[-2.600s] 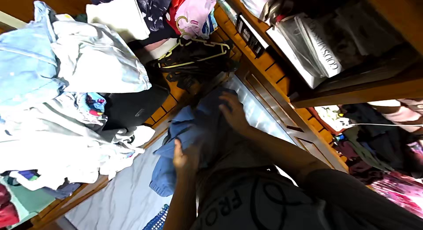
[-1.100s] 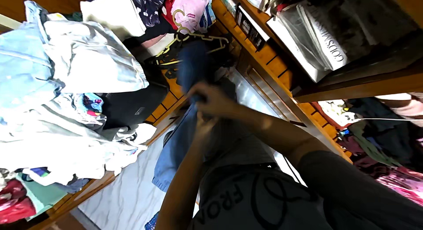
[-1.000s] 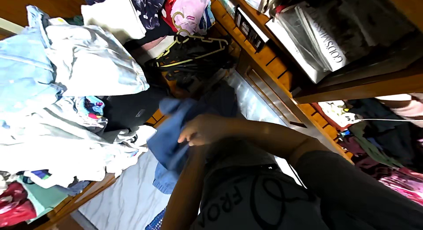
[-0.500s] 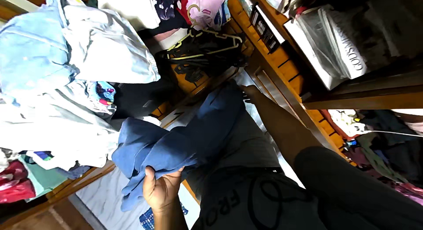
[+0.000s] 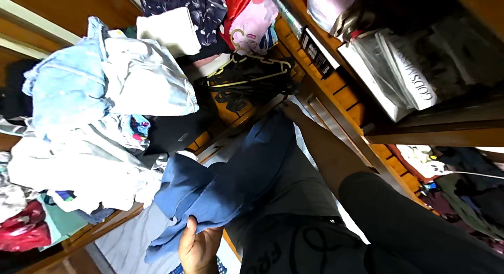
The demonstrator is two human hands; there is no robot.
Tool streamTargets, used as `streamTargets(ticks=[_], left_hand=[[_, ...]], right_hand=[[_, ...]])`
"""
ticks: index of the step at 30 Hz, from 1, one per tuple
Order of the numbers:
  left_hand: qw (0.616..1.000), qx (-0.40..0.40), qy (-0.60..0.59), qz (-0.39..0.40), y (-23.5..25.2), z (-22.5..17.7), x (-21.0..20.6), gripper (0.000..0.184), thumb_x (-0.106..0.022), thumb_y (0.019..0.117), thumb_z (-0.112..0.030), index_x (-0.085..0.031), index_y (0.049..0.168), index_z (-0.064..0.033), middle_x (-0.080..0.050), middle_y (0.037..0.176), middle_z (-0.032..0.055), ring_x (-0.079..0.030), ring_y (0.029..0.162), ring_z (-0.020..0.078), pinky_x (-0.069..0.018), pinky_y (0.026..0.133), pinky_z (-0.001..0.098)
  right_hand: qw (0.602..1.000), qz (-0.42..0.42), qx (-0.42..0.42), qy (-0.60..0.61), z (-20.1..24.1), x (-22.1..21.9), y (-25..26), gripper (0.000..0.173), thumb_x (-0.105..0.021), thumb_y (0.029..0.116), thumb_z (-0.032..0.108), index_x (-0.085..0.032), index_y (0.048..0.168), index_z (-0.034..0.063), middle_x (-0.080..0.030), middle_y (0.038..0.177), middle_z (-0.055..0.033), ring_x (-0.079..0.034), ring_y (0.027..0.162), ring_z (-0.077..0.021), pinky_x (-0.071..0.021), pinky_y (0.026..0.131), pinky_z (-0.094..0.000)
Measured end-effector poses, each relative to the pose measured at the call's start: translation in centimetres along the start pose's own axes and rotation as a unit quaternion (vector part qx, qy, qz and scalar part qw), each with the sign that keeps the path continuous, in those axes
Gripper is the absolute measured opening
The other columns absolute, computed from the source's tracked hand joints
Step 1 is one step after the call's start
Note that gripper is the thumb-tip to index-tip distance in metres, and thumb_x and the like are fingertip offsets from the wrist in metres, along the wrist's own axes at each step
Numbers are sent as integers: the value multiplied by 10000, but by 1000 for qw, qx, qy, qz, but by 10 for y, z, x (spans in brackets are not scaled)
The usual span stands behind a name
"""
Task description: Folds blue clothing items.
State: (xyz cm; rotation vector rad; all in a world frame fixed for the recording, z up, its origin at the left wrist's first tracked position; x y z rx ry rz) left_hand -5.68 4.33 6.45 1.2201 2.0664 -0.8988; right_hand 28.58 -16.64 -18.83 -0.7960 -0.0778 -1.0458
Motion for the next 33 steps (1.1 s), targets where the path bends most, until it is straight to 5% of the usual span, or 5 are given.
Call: streamTargets(ticks=[3,12,18,26,33], left_hand=[[999,5,23,-22,-4,1,-1,293,-719,928,-295,-763,1165,-127,-757,1152,97,-723,1096,217,-598,935,443],[999,30,29,-23,-1,5,1,302,-720,931,-283,-750,1172,-104,-751,1155,114,-718,1103,235,-591,948,456],[999,42,33,4,4,13,2,304,-699,951,-278,-738,1193,-99,-743,1176,120,-709,1124,238,-582,966,457],[998,45,34,7,3,11,-2,299,-706,941,-283,-747,1181,-108,-747,1168,114,-715,1109,237,-587,950,462],[968,63,243,1,49,35,-20,287,-735,937,-338,-730,1155,-151,-763,1108,27,-727,1039,175,-607,927,424]], right_hand=[[998,35,-36,26,-5,-11,12,617,-520,1062,446,-498,1450,-34,-540,1435,-293,-496,1367,-442,-358,1146,-624],[992,-43,-67,95,-6,58,-13,362,-713,917,60,-647,1258,-46,-618,1318,-254,-576,1246,-370,-454,1063,-550],[975,-18,-132,-179,-9,75,-32,453,-690,938,239,-630,1327,15,-585,1368,-294,-534,1300,-487,-414,1035,-706],[899,102,280,-320,43,3,-12,272,-625,967,86,-746,1204,141,-587,1430,-160,-454,1405,-412,-354,1118,-683],[985,-60,-60,-149,31,34,-47,447,-556,1041,339,-609,1324,-4,-614,1338,-264,-607,1233,-442,-484,1006,-639]])
Point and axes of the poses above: each hand's wrist, its own y-axis towards the middle knuckle, its own x-axis out of the back of the hand, z = x × y, the point moved 1 cm from there along y, towards the middle knuckle
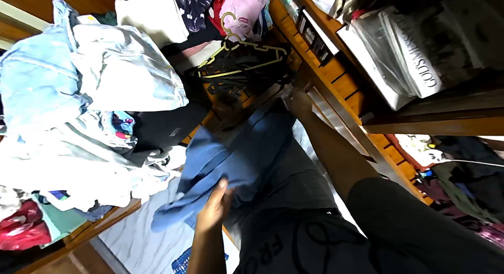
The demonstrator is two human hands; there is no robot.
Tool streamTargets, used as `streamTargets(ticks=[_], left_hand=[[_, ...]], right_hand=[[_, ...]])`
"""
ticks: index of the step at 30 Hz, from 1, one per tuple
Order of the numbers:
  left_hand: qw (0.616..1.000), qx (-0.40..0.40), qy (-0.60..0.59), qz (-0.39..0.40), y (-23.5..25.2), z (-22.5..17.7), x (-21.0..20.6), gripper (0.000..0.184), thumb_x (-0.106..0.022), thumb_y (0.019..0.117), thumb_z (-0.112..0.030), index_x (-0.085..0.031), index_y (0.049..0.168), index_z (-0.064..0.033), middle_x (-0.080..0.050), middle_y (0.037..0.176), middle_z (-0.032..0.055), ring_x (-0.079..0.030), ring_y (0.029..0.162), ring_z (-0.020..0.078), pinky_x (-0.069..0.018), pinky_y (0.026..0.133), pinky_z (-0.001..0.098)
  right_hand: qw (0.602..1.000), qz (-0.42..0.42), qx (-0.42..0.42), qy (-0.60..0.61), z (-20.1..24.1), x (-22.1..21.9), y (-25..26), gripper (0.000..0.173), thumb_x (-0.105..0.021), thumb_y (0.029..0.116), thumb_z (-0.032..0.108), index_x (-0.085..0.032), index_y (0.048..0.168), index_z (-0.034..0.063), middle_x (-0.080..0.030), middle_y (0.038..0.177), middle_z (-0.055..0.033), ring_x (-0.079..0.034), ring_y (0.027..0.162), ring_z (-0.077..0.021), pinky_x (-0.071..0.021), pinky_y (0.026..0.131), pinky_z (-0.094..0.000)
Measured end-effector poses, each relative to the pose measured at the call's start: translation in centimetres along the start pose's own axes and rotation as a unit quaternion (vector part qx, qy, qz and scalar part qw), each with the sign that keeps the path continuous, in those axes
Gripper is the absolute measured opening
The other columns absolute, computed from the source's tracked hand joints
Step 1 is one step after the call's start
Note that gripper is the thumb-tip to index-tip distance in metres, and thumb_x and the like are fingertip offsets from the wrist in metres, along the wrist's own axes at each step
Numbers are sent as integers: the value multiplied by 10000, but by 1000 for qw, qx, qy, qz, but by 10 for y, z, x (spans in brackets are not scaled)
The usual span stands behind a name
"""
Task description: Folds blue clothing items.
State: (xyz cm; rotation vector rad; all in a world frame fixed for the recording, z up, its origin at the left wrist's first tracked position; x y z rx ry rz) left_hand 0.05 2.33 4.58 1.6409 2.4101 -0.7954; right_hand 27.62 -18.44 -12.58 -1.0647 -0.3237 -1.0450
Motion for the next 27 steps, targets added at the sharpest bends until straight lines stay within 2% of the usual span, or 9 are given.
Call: streamTargets(ticks=[4,6,8,10,13,15,17,21,27], left_hand=[[926,68,372,13,72,15,-45,292,-582,1042,-167,-638,1224,54,-705,1110,130,-691,1039,167,-576,964,378],[830,139,533,87,107,32,-69,397,-528,1082,-284,-627,1291,38,-668,1229,231,-644,1166,301,-493,1043,494],[797,170,564,137,135,63,-78,446,-534,1077,-307,-577,1371,26,-608,1331,279,-582,1258,397,-441,1067,581],[823,150,535,120,150,88,-80,760,-733,949,-327,-386,1541,-1,-439,1514,295,-454,1394,433,-388,1138,595],[865,113,488,28,157,104,-88,1166,-891,756,-420,-205,1617,-37,-409,1527,296,-474,1369,423,-433,1106,583],[914,73,397,-38,158,98,-90,637,-805,869,-199,-515,1399,3,-651,1228,209,-658,1102,277,-552,955,467],[961,126,230,-88,154,74,-88,276,-568,1038,-163,-570,1274,-21,-669,1020,87,-654,886,141,-562,787,344],[988,95,-105,-63,103,16,-43,229,-449,1090,-253,-605,1230,-160,-713,1074,18,-700,985,129,-607,838,349],[969,-87,-233,-8,26,-47,4,204,-585,1009,-187,-711,1144,-101,-745,1098,73,-715,1051,167,-600,920,373]], right_hand=[[946,46,-165,275,-56,-23,-4,639,-657,983,467,-558,1355,-43,-627,1273,-277,-652,1119,-391,-538,938,-564],[880,48,-200,428,-64,-35,-1,478,-725,952,235,-572,1308,-45,-640,1200,-213,-652,1028,-288,-566,893,-460],[861,-7,-190,471,-49,-31,-3,350,-691,888,13,-595,1219,-49,-628,1050,-164,-607,832,-221,-555,735,-398],[868,-49,-116,481,-12,-10,-17,400,-683,879,-38,-563,1260,-11,-611,1026,-116,-569,735,-148,-521,624,-317],[898,43,90,429,51,25,-62,548,-697,852,-43,-483,1356,-57,-614,1223,-218,-651,1028,-246,-582,870,-413],[887,151,241,364,84,43,-90,384,-689,876,-13,-562,1233,-74,-652,1088,-176,-667,922,-195,-591,809,-362],[869,181,291,357,94,59,-93,283,-646,941,23,-612,1208,-62,-672,1044,-132,-678,870,-154,-600,790,-332],[945,48,188,263,38,54,-27,306,-586,1019,154,-618,1256,-37,-668,1174,-192,-690,978,-244,-591,868,-424],[968,191,-18,162,-34,-10,3,361,-508,1068,167,-575,1375,-10,-588,1372,-254,-576,1240,-414,-459,1011,-616]])
Point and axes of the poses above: each hand's wrist, its own y-axis towards the middle knuckle, its own x-axis out of the back of the hand, z = x × y, the point moved 1 cm from there along y, towards the middle knuckle
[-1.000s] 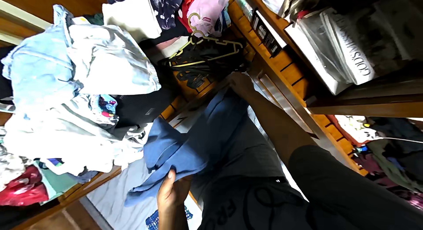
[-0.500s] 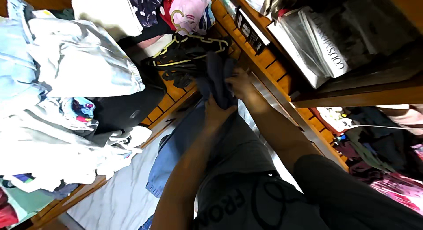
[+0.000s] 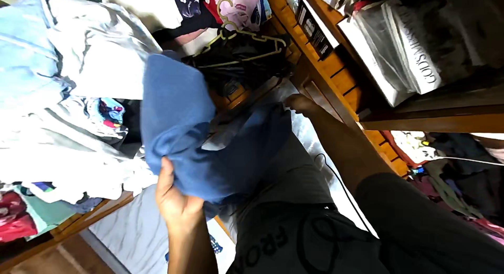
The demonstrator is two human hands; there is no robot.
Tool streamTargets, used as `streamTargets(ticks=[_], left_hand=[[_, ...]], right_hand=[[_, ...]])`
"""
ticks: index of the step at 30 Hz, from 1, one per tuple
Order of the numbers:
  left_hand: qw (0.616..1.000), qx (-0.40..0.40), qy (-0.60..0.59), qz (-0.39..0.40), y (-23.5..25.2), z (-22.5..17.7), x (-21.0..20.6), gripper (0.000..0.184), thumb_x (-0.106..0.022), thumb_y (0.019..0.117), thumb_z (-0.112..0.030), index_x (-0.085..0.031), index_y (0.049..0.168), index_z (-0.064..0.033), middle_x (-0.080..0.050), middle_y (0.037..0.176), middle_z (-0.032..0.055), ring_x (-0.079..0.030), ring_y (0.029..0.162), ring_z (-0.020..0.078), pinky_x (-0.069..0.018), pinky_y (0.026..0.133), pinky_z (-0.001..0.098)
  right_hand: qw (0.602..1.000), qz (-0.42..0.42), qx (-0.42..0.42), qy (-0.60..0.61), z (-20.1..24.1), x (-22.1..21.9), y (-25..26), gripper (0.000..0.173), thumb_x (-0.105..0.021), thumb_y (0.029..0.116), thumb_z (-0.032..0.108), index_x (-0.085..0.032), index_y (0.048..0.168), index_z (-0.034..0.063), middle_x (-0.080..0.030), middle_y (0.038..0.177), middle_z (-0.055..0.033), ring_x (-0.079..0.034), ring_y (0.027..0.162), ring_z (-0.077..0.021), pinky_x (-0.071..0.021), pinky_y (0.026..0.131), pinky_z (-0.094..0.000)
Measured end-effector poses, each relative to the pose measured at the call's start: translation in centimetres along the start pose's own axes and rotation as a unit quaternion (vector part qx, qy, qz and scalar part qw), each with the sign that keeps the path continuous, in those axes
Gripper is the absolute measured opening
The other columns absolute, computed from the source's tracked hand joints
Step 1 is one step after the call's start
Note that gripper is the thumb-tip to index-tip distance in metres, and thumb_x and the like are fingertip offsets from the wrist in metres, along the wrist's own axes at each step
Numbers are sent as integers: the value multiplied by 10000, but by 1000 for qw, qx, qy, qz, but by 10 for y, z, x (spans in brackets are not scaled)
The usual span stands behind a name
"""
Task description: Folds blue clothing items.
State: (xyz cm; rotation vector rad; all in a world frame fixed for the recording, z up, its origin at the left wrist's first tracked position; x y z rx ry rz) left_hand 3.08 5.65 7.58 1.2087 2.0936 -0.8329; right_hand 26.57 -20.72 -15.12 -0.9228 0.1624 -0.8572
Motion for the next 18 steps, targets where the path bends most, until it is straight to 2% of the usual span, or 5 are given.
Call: streamTargets(ticks=[4,10,14,16,18], left_hand=[[998,-59,11,-7,-35,-27,8,214,-621,973,-181,-726,1124,-70,-748,1094,92,-716,1057,173,-586,949,368],[998,-61,-9,-29,-71,-25,9,229,-617,972,-183,-746,1107,-51,-758,1091,103,-720,1072,185,-583,960,367],[997,-68,-12,-35,-80,-23,12,232,-619,970,-183,-742,1112,-47,-755,1103,104,-716,1084,182,-578,973,367],[997,-64,-15,-31,-81,-24,10,229,-629,967,-185,-743,1110,-47,-755,1103,104,-716,1084,185,-577,977,368],[997,-68,-13,-36,-80,-20,4,220,-633,964,-180,-743,1099,-46,-757,1090,102,-720,1074,182,-582,968,364]], right_hand=[[997,63,36,21,-12,-21,9,378,-499,1035,24,-552,1410,19,-583,1378,-216,-578,1228,-324,-472,1011,-528],[998,46,-48,-16,-1,-16,-3,398,-532,1064,140,-529,1405,-65,-508,1466,-273,-475,1371,-393,-359,1128,-574],[999,25,39,16,-19,27,-2,352,-652,989,115,-600,1269,-90,-615,1271,-250,-592,1134,-305,-472,1003,-497],[994,30,93,55,-21,56,-14,299,-633,975,77,-601,1240,-59,-648,1155,-164,-613,1007,-189,-520,920,-395],[986,43,145,67,-18,80,-31,121,-607,947,65,-630,1053,13,-650,911,-12,-603,802,-53,-533,765,-275]])
Point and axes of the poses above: each hand's wrist, its own y-axis towards the middle knuckle, its own x-axis out of the back of the hand, z = x × y, the point moved 1 cm from there along y, towards the middle knuckle
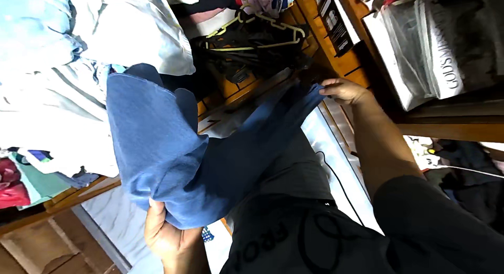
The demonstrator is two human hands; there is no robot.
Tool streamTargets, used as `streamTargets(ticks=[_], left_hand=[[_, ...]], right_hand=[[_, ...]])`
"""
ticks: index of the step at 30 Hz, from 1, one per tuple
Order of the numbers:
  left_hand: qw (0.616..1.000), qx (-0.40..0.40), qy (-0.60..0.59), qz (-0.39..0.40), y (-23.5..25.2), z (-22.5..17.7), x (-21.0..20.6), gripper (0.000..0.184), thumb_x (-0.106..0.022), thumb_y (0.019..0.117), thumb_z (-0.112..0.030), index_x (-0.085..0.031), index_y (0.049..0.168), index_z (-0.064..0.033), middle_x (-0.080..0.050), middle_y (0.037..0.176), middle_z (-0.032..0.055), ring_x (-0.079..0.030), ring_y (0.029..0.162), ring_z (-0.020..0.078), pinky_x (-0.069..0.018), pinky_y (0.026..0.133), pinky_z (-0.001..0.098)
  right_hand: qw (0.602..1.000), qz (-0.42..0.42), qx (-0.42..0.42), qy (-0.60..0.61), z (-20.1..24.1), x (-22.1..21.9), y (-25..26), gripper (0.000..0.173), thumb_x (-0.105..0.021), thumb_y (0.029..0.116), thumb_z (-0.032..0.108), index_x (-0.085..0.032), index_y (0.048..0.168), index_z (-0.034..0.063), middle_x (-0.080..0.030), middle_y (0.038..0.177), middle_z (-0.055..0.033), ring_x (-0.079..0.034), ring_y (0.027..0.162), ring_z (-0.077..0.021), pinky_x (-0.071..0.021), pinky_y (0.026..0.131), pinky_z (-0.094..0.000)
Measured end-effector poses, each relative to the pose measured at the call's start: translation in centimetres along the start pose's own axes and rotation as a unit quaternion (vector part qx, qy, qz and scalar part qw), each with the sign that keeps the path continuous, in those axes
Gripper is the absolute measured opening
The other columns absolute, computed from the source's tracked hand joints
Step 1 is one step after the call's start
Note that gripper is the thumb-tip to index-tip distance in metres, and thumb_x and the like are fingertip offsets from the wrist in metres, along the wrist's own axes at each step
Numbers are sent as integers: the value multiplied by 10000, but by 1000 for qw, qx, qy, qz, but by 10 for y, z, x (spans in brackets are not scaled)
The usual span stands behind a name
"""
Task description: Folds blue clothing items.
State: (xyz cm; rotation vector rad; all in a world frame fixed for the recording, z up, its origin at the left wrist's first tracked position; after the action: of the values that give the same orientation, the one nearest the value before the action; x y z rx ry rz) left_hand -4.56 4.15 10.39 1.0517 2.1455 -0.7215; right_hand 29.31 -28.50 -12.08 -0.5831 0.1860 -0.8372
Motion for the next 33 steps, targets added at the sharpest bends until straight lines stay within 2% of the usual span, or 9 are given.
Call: streamTargets(ticks=[5,8,11,14,16,19,23,27,33], left_hand=[[1000,16,11,15,-2,22,-12,218,-646,968,-202,-746,1114,-74,-761,1095,91,-720,1070,167,-574,977,353],[999,28,5,26,-1,29,-7,222,-635,979,-204,-736,1130,-78,-756,1104,99,-716,1080,179,-570,984,367],[998,52,-12,32,0,26,-11,226,-653,971,-193,-727,1138,-61,-751,1107,121,-718,1079,206,-578,974,394],[997,65,21,28,-1,16,-17,232,-666,969,-197,-722,1152,-66,-747,1110,124,-721,1066,209,-588,955,392],[997,68,37,22,-3,12,-19,228,-661,978,-181,-704,1164,-56,-742,1106,143,-725,1051,227,-598,937,406],[997,67,31,21,-5,14,-21,229,-657,980,-156,-694,1176,-46,-738,1104,164,-727,1048,247,-599,936,423],[998,62,16,22,-9,15,-24,219,-650,983,-156,-697,1164,-41,-739,1101,158,-727,1044,237,-602,926,411],[999,45,16,12,-16,5,-26,219,-666,970,-157,-710,1147,-36,-743,1098,151,-731,1038,229,-607,918,400],[999,37,10,9,-19,3,-17,219,-659,970,-153,-714,1148,-37,-745,1099,149,-729,1044,233,-599,933,404]], right_hand=[[998,54,27,-32,27,31,-46,103,-578,897,-5,-616,850,78,-648,779,47,-616,744,-24,-542,747,-250],[992,61,-43,-104,16,32,-54,35,-609,934,-75,-635,953,-60,-618,837,-69,-571,781,-100,-513,781,-316],[991,19,-64,-113,4,26,-51,78,-623,926,-88,-622,1003,-74,-610,876,-94,-569,798,-108,-509,780,-309],[977,-53,-89,-185,17,14,-47,281,-643,926,-85,-598,1202,-117,-639,1133,-273,-619,1053,-332,-497,961,-493],[954,-106,-87,-268,21,7,-38,369,-680,929,4,-608,1289,-31,-655,1217,-282,-621,1161,-452,-463,1014,-648],[921,-162,41,-353,49,-26,-33,258,-668,957,115,-698,1192,16,-686,1203,-249,-614,1187,-461,-387,1068,-689],[841,-47,246,-479,54,-93,-10,244,-707,928,107,-736,1161,40,-679,1217,-249,-575,1248,-480,-222,1137,-772],[739,-84,400,-536,30,-127,15,136,-627,936,-6,-729,1021,24,-707,1038,-203,-655,1109,-438,-278,1118,-763],[664,-241,450,-546,27,-131,-5,100,-604,950,12,-685,912,56,-711,937,-130,-681,989,-336,-480,951,-559]])
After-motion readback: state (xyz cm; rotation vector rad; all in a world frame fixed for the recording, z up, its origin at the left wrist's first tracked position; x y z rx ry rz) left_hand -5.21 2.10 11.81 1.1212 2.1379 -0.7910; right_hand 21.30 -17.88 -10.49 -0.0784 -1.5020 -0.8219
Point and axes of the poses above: each hand's wrist, its own y-axis towards the middle knuckle, its own x-axis out of the back of the hand, z = x × y, the point moved 1 cm from there along y, towards the middle knuckle
